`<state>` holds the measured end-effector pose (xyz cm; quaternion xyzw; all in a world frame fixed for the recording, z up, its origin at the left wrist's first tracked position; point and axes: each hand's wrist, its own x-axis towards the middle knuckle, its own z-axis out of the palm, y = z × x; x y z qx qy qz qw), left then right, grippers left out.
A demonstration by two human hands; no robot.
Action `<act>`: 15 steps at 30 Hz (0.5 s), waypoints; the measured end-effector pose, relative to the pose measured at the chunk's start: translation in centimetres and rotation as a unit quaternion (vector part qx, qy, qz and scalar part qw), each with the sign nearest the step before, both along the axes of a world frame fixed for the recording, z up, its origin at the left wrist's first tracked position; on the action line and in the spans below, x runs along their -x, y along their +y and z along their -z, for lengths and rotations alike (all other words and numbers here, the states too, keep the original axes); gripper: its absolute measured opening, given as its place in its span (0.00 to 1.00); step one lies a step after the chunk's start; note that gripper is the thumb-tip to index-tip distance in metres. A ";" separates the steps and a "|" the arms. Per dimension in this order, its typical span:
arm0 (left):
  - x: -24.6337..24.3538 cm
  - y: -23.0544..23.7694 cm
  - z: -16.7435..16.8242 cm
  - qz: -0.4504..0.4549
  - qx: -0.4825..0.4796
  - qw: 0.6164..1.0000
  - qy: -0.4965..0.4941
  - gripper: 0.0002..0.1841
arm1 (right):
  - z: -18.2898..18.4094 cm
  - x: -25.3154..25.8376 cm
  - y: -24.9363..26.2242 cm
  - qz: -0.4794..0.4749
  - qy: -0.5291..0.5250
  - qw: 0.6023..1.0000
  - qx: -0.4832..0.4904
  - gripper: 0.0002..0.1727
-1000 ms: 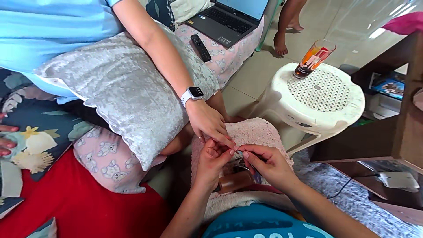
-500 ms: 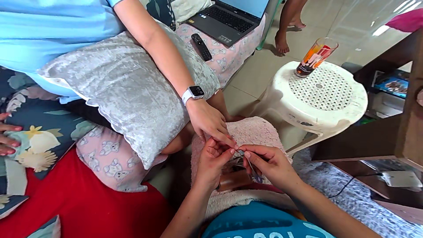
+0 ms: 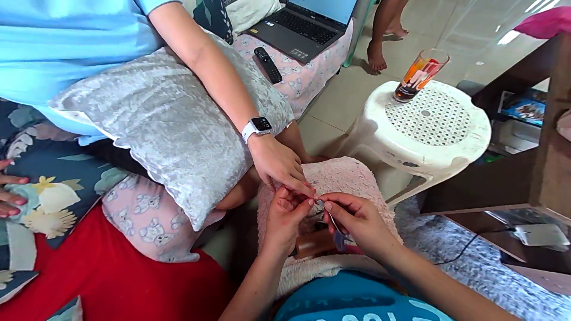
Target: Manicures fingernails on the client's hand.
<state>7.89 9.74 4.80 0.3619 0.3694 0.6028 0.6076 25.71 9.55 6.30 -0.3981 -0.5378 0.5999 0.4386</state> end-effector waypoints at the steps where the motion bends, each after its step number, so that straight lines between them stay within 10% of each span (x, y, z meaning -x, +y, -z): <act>1: 0.0 0.0 0.0 -0.002 0.002 1.000 -0.001 0.19 | 0.1 0.1 0.0 0.001 0.004 1.000 0.003 0.13; 15: -0.1 -0.3 -0.1 -0.015 -0.004 1.000 0.002 0.17 | 0.7 0.0 -0.3 -0.011 0.040 0.999 0.013 0.15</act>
